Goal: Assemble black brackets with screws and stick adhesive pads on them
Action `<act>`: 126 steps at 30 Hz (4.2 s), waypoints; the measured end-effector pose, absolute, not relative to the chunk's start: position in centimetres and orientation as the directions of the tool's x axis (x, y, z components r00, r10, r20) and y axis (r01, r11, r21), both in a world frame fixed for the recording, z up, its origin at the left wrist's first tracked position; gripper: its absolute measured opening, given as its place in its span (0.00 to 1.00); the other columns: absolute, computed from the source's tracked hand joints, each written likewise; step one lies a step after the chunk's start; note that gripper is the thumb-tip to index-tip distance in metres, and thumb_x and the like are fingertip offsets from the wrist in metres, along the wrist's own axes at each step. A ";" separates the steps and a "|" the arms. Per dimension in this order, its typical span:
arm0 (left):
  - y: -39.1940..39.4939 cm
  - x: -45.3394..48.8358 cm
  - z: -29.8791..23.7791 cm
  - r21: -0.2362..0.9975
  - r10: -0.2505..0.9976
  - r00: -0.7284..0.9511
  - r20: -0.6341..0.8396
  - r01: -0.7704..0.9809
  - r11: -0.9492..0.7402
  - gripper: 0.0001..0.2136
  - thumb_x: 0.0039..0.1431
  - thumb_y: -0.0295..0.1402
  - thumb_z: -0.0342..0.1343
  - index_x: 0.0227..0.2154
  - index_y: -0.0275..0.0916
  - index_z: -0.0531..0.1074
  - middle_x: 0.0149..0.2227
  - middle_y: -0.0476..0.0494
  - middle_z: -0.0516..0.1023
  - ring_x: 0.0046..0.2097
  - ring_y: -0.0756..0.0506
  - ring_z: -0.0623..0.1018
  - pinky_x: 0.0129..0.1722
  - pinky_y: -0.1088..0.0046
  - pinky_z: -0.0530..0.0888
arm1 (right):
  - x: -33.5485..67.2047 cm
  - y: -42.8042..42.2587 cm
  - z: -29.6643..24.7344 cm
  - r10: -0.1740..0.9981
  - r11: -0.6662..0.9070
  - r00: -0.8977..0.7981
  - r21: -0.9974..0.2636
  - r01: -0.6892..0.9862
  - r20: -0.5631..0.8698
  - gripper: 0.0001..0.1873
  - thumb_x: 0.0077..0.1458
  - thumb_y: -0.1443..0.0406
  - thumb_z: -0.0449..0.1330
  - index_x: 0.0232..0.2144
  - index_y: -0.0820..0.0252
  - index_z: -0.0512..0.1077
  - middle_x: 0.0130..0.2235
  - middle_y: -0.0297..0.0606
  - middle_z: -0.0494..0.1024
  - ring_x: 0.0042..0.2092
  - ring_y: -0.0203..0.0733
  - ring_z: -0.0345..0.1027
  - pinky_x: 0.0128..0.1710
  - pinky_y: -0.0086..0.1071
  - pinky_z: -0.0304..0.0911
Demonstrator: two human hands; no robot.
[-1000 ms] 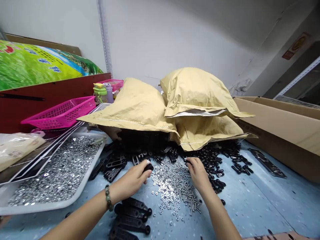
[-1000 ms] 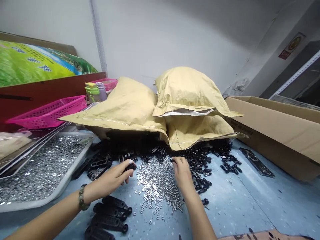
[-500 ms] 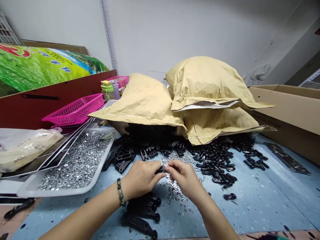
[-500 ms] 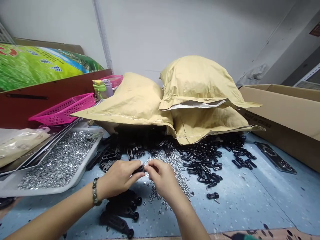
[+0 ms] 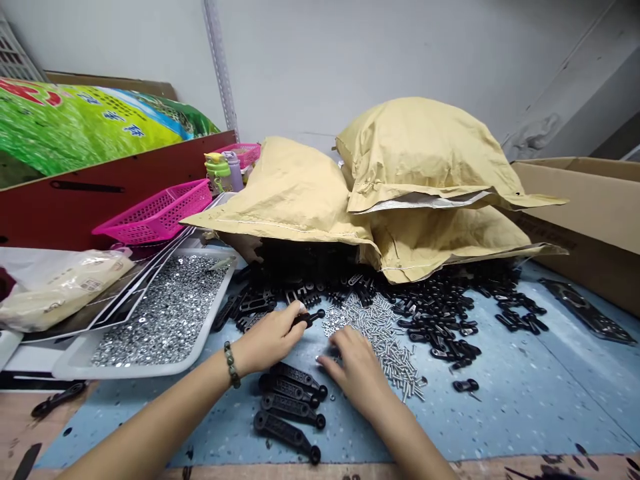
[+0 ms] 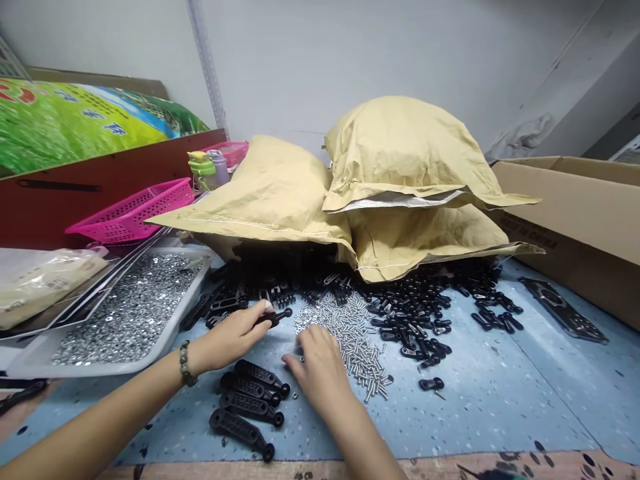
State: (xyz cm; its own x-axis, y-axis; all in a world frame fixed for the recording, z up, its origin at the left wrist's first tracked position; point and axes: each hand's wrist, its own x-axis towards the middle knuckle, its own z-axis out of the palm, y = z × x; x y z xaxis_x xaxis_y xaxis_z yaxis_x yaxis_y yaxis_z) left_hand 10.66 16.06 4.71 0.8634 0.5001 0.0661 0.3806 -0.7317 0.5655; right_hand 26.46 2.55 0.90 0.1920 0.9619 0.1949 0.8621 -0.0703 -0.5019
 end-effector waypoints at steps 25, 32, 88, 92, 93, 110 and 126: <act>16.7 11.3 2.8 0.589 0.198 0.979 -0.046 0.187 -0.786 0.10 0.64 0.28 0.51 0.44 0.43 0.75 0.38 0.46 0.74 0.43 0.46 0.72 0.47 0.73 0.66 | 26.0 1.0 -1.2 0.920 0.105 0.130 -0.553 0.827 0.370 0.06 0.55 0.73 0.59 0.34 0.59 0.71 0.34 0.38 0.74 0.38 0.43 0.66 0.37 0.35 0.64; 17.4 12.3 3.6 0.589 0.163 0.985 -0.052 0.162 -0.792 0.10 0.61 0.27 0.55 0.43 0.43 0.77 0.38 0.46 0.75 0.44 0.45 0.71 0.48 0.72 0.64 | 25.7 0.6 -1.3 0.905 0.090 0.141 -0.504 0.859 0.401 0.04 0.58 0.71 0.56 0.35 0.60 0.70 0.33 0.38 0.73 0.37 0.44 0.64 0.37 0.37 0.62; 14.1 22.2 4.3 0.439 0.401 0.914 0.069 0.333 -0.835 0.08 0.64 0.28 0.50 0.44 0.36 0.71 0.45 0.41 0.74 0.48 0.43 0.73 0.49 0.63 0.70 | 37.5 2.9 -2.7 0.788 -0.378 0.484 -0.323 0.868 0.380 0.16 0.57 0.65 0.52 0.44 0.67 0.72 0.41 0.55 0.73 0.44 0.57 0.67 0.46 0.50 0.61; 13.7 25.6 3.2 0.365 0.441 0.897 0.020 0.405 -0.839 0.13 0.63 0.34 0.54 0.48 0.36 0.68 0.48 0.41 0.71 0.47 0.42 0.74 0.45 0.58 0.73 | 37.3 3.6 -3.2 0.803 -0.305 0.435 -0.347 0.887 0.406 0.13 0.56 0.69 0.51 0.40 0.63 0.73 0.38 0.48 0.73 0.41 0.51 0.67 0.43 0.43 0.63; 13.5 25.7 3.0 0.353 0.442 0.897 0.015 0.408 -0.842 0.13 0.63 0.35 0.54 0.48 0.36 0.68 0.48 0.41 0.71 0.46 0.42 0.74 0.45 0.58 0.73 | 37.3 3.4 -3.3 0.814 -0.278 0.418 -0.361 0.890 0.404 0.12 0.56 0.70 0.51 0.39 0.62 0.73 0.37 0.46 0.73 0.40 0.49 0.67 0.43 0.42 0.63; 13.7 24.3 3.3 0.384 0.340 0.940 0.037 0.301 -0.873 0.06 0.64 0.32 0.53 0.35 0.36 0.73 0.39 0.45 0.75 0.44 0.44 0.74 0.45 0.61 0.71 | 35.0 -0.1 0.0 0.773 -0.094 0.544 -0.789 0.607 0.327 0.15 0.56 0.55 0.55 0.34 0.59 0.75 0.35 0.43 0.78 0.37 0.46 0.72 0.40 0.39 0.67; 13.2 25.2 2.1 0.513 0.374 0.921 0.109 0.270 -0.815 0.05 0.63 0.31 0.54 0.35 0.35 0.72 0.39 0.45 0.75 0.43 0.45 0.74 0.45 0.60 0.71 | 35.2 -1.2 -0.6 0.750 -0.084 0.632 -0.919 0.385 0.196 0.20 0.55 0.51 0.56 0.39 0.61 0.72 0.33 0.40 0.77 0.34 0.44 0.72 0.34 0.35 0.68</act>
